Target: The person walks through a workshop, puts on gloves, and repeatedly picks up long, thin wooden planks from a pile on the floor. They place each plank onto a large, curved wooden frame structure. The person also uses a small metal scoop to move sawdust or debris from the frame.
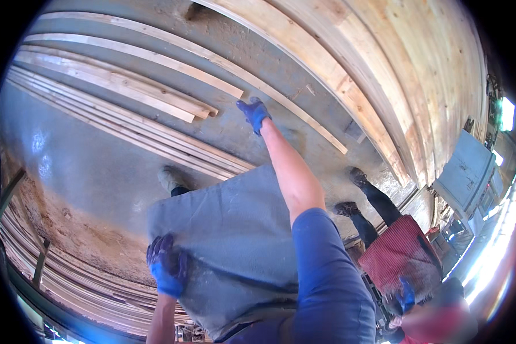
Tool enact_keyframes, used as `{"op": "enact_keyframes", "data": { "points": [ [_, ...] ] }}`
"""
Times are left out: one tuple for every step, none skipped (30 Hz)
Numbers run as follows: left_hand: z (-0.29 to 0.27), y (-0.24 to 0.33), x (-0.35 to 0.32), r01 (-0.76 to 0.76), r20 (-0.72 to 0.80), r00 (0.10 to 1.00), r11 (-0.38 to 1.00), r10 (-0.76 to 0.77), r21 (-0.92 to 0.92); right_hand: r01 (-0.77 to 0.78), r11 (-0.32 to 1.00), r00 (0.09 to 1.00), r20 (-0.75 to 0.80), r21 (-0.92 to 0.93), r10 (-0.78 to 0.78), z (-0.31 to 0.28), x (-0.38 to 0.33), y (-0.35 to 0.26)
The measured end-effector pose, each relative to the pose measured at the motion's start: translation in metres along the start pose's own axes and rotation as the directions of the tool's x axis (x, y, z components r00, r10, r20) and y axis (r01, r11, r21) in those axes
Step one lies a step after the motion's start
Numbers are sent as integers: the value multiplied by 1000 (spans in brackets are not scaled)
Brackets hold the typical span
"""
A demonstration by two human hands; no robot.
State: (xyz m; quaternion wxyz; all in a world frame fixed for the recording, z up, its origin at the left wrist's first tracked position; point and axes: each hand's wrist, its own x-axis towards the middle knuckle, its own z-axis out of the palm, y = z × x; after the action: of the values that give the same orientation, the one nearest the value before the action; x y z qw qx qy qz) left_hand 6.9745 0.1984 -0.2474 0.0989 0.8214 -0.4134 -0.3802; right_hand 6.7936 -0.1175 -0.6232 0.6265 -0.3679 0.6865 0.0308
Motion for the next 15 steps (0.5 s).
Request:
{"op": "enact_keyframes", "data": {
  "points": [
    [3, 0, 10, -25, -2, 1000, 1000, 25, 15, 101, 987, 995, -8, -123, -103, 2, 32, 6],
    [7, -2, 18, -38, -6, 999, 998, 38, 42, 194, 949, 980, -5, -248, -201, 2, 62, 14],
    [12, -3, 20, -37, -12, 999, 997, 38, 66, 207, 942, 974, -37, -264, -224, 11, 76, 23],
    [14, 0, 19, -44, -9, 999, 996, 45, 84, 221, 935, 965, -73, -278, -250, 17, 87, 30],
    [18, 5, 15, -24, -5, 1000, 995, 25, 99, 221, 940, 960, -110, -261, -257, 31, 88, 29],
    [23, 10, 19, -21, -7, 1000, 993, 22, 117, 218, 947, 952, -160, -238, -259, 39, 88, 27],
    [23, 13, 26, -26, -8, 1000, 990, 28, 136, 255, 921, 936, -165, -294, -312, 40, 84, 26],
    [24, 17, 35, -74, 23, 997, 985, 71, 154, 286, 940, 958, 33, -188, -285, 33, 79, 26],
    [27, 17, 41, -60, 51, 997, 995, 56, 84, 328, 930, 938, 175, -168, -300, 27, 62, 21],
    [28, 13, 47, -53, 88, 995, 998, 51, 16, 361, 923, 901, 304, -134, -309, 18, 45, 15],
    [31, 8, 40, 10, 111, 994, 999, -4, -52, 431, 881, 849, 417, -196, -323, 25, 5, -1],
    [41, 0, 45, 334, 201, 943, 757, -267, -562, 567, 824, 744, 435, -10, -507, 26, -51, -15],
    [42, 6, 80, 457, 286, 887, 612, -362, -645, 566, 824, 687, 537, 26, -489, 14, -91, -32],
    [46, 17, 115, 478, 346, 872, 451, -347, -753, 690, 708, 639, 585, -150, -499, 12, -121, -32],
    [50, 30, 141, 571, 437, 772, 200, -462, -796, 677, 719, 597, 686, -155, -415, -2, -174, -59]
  ]
}}
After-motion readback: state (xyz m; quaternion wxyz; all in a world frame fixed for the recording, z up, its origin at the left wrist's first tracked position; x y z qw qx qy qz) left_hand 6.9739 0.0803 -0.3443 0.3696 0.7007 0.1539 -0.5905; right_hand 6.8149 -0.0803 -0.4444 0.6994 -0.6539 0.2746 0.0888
